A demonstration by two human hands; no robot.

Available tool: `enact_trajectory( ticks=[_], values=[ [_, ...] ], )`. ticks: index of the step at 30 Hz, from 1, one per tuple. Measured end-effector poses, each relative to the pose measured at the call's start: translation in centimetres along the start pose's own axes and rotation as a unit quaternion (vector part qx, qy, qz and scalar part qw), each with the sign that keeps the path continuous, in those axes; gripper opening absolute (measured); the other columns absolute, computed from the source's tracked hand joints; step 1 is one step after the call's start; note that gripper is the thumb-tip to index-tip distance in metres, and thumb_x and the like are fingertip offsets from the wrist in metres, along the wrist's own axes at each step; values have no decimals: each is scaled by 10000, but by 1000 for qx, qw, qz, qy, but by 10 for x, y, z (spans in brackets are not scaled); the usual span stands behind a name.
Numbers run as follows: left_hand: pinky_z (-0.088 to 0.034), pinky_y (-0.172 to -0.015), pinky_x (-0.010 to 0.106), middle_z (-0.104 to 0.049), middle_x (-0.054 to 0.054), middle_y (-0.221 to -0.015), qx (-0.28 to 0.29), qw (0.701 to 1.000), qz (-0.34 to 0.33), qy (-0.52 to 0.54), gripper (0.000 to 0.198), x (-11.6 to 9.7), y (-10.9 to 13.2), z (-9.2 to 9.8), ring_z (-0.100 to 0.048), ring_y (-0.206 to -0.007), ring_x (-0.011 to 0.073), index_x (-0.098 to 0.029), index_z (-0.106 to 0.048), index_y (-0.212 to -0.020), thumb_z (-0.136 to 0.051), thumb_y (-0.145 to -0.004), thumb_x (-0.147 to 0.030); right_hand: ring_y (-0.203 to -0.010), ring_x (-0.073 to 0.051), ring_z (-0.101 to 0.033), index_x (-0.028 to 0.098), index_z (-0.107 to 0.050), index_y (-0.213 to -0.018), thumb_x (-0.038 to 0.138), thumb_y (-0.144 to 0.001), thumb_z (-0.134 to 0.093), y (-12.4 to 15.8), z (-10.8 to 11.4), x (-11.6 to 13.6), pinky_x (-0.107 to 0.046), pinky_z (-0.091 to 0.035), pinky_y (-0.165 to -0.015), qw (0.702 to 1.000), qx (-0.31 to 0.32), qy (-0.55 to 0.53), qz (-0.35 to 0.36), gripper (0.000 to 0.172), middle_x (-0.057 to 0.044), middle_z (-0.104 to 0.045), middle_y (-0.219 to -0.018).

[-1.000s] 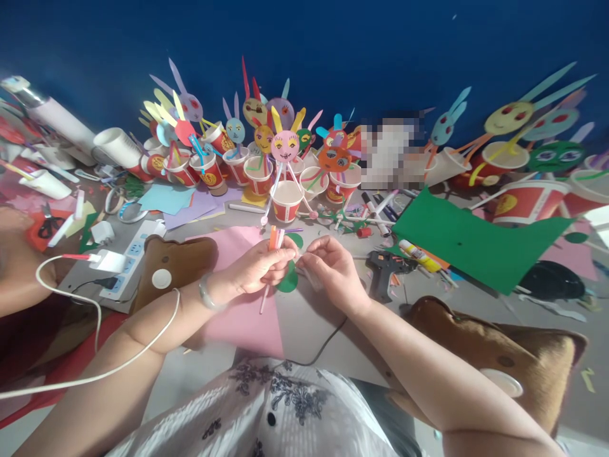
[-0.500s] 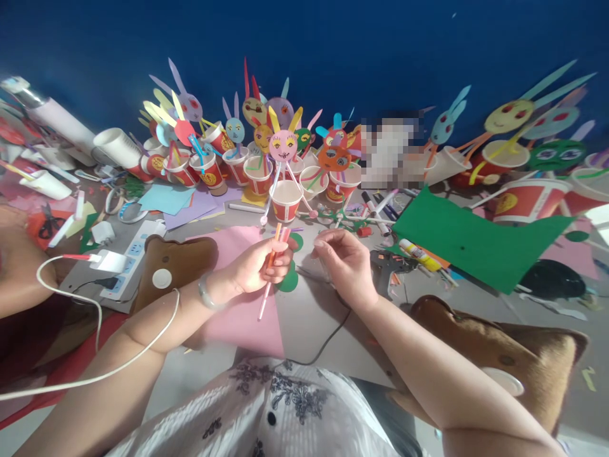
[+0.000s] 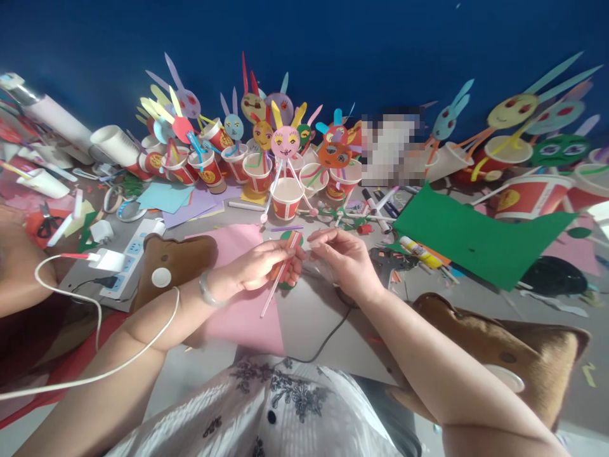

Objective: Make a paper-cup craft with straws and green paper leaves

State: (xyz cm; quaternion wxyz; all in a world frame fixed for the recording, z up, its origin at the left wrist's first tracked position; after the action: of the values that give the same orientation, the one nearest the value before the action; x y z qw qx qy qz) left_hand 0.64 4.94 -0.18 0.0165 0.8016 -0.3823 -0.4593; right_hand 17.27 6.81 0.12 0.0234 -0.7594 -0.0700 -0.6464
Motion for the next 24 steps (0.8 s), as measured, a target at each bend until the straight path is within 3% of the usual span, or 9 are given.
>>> enact_trajectory(
  ticks=[5,13,17,24],
  values=[
    [-581,-635,292,-694,60,-710,26,999,34,-1,195,2,0,-5,-692,-623,157,-122,-585,-964,-649,-920,-302,-713,-168,-687,229,-704,-696,465,-712,-879,0,4,5,-327,-601,-659,998,1,57,29,294,-53,-766,-1016],
    [-571,-590,288,-686,53,-689,25,999,31,-24,202,1,0,-5,-678,-569,152,-136,-536,-883,-598,-953,-315,-951,-258,-762,211,-708,-740,435,-771,-844,2,-1,8,-364,-637,-773,991,85,84,53,264,-105,-747,-1234],
    [-520,-548,247,-676,50,-697,19,999,13,-45,238,-1,1,-4,-650,-545,131,-125,-563,-869,-604,-945,-347,-1285,-325,-630,217,-712,-739,403,-801,-826,4,-1,4,-398,-598,-921,983,106,121,83,226,-113,-790,-1078],
    [-451,-517,203,-652,23,-655,9,999,10,-34,322,-3,3,-4,-611,-528,102,-124,-573,-841,-690,-882,-421,-1356,-336,-570,219,-692,-773,413,-814,-812,4,-1,2,-416,-575,-960,979,127,133,86,232,-122,-781,-1114]
  ],
)
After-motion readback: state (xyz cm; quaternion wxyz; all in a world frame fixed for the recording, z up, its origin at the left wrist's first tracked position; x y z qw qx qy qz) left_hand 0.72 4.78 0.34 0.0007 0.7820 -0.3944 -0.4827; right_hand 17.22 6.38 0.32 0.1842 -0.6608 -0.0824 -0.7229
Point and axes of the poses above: each hand's wrist, its own y-axis away from the middle knuckle, its own z-axis out of the back of the hand, x = y × z, the point moved 4 cm from there along -y, towards the middle knuckle
